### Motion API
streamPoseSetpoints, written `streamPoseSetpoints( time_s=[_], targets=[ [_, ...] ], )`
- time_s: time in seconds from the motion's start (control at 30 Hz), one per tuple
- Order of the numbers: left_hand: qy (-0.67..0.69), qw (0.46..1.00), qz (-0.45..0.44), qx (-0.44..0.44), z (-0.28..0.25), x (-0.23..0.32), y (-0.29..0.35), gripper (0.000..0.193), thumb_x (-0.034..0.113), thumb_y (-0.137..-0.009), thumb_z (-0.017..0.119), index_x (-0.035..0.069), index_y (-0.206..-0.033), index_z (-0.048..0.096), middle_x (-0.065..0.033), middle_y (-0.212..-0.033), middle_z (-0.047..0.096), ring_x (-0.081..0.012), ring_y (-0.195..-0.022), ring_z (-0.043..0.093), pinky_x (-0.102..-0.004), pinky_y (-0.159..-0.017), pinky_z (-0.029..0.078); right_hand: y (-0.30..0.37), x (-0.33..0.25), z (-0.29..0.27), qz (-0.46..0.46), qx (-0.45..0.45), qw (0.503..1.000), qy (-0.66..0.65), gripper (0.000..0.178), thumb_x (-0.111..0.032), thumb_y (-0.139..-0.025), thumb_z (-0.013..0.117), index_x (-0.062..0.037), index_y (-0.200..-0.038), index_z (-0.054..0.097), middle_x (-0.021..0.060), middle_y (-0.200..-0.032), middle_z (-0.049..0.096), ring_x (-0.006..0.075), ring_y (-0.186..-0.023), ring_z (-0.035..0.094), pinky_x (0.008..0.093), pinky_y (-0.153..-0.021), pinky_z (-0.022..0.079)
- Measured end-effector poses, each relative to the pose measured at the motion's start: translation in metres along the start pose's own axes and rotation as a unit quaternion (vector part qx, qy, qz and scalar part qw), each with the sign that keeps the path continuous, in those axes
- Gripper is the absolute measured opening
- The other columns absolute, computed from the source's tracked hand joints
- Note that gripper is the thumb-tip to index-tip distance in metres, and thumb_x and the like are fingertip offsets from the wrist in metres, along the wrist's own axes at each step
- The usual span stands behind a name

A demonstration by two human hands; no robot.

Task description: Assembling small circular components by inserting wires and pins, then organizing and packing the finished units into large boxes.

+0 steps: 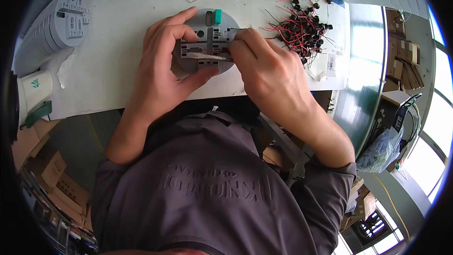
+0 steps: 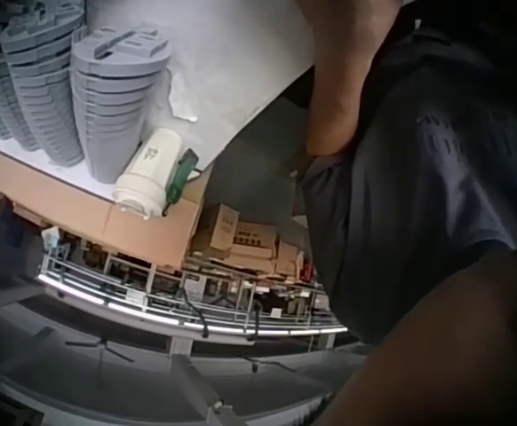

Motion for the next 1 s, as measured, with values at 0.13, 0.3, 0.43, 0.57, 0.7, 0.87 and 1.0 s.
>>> streamPoseSetpoints(
  time_s=[0.13, 0.3, 0.43, 0.57, 0.7, 0.87, 1.0],
  targets=[
    [0.004, 1.000, -0.002, 0.008, 0.000, -0.001, -0.001, 0.059, 0.011, -0.073, 0.091, 0.005, -0.119, 0.056, -0.0145, -0.141, 0.064, -0.0355, -0.128, 0.059, -0.0454, -0.105, 0.050, 0.002, 0.008, 0.000, -0.014, 0.013, 0.999, -0.042, 0.020, 0.006, -0.087, 0.073, 0.0027, -0.107, 0.073, 0.0106, -0.118, 0.071, 0.0229, -0.075, 0.070, 0.0313, -0.063, 0.056],
    [0.006, 1.000, -0.003, 0.018, 0.001, -0.002, 0.002, 0.061, 0.012, -0.073, 0.092, 0.005, -0.120, 0.054, -0.0153, -0.141, 0.064, -0.0357, -0.127, 0.059, -0.0451, -0.105, 0.050, 0.011, -0.009, 0.005, -0.031, 0.024, 0.997, 0.062, 0.022, 0.007, -0.086, 0.073, 0.0043, -0.108, 0.074, 0.0118, -0.123, 0.071, 0.0225, -0.074, 0.070, 0.0307, -0.061, 0.056],
    [0.016, 1.000, -0.010, 0.021, 0.003, -0.005, 0.002, 0.062, 0.013, -0.072, 0.094, 0.006, -0.120, 0.055, -0.0163, -0.146, 0.063, -0.0350, -0.129, 0.058, -0.0445, -0.107, 0.049, 0.017, -0.014, 0.019, -0.028, 0.048, 0.994, 0.098, 0.025, 0.007, -0.085, 0.072, 0.0055, -0.110, 0.073, 0.0139, -0.127, 0.070, 0.0219, -0.073, 0.070, 0.0302, -0.059, 0.056],
    [0.016, 1.000, -0.005, 0.018, 0.005, -0.006, 0.003, 0.066, 0.013, -0.071, 0.096, 0.008, -0.124, 0.056, -0.0170, -0.150, 0.061, -0.0343, -0.131, 0.058, -0.0436, -0.107, 0.049, 0.022, -0.022, 0.022, -0.009, 0.063, 0.992, 0.106, 0.028, 0.009, -0.086, 0.070, 0.0064, -0.114, 0.073, 0.0158, -0.131, 0.069, 0.0205, -0.071, 0.069, 0.0298, -0.058, 0.056],
    [-0.011, 0.999, 0.035, 0.016, 0.001, 0.002, -0.006, 0.078, 0.013, -0.069, 0.097, 0.007, -0.134, 0.056, -0.0170, -0.150, 0.060, -0.0344, -0.129, 0.058, -0.0427, -0.106, 0.050, 0.026, -0.026, 0.020, 0.024, 0.046, 0.988, 0.148, 0.031, 0.009, -0.090, 0.068, 0.0067, -0.120, 0.072, 0.0167, -0.133, 0.068, 0.0183, -0.070, 0.068, 0.0298, -0.058, 0.055],
    [-0.289, 0.948, -0.028, -0.128, -0.003, 0.045, -0.027, 0.100, 0.014, -0.065, 0.096, 0.006, -0.151, 0.047, -0.0192, -0.149, 0.054, -0.0388, -0.125, 0.058, -0.0457, -0.102, 0.053, 0.034, 0.000, 0.018, 0.095, 0.248, 0.935, -0.235, 0.032, 0.002, -0.096, 0.068, 0.0079, -0.128, 0.070, 0.0148, -0.132, 0.067, 0.0120, -0.068, 0.059, 0.0260, -0.056, 0.048],
    [-0.147, 0.980, 0.060, -0.121, -0.005, 0.046, -0.031, 0.116, 0.024, -0.063, 0.100, 0.006, -0.162, 0.041, -0.0197, -0.151, 0.050, -0.0377, -0.129, 0.054, -0.0435, -0.104, 0.052, 0.048, 0.009, 0.014, 0.244, 0.349, 0.737, -0.525, 0.032, 0.001, -0.105, 0.059, 0.0040, -0.135, 0.068, 0.0138, -0.124, 0.071, 0.0134, -0.077, 0.064, 0.0244, -0.062, 0.050]
  ],
)
Point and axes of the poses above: each hand's wrist, its own y-axis away from the middle knuckle, its own z-axis out of the palm, x = y × z, the point moved 3 cm from there along -y, towards the middle knuckle
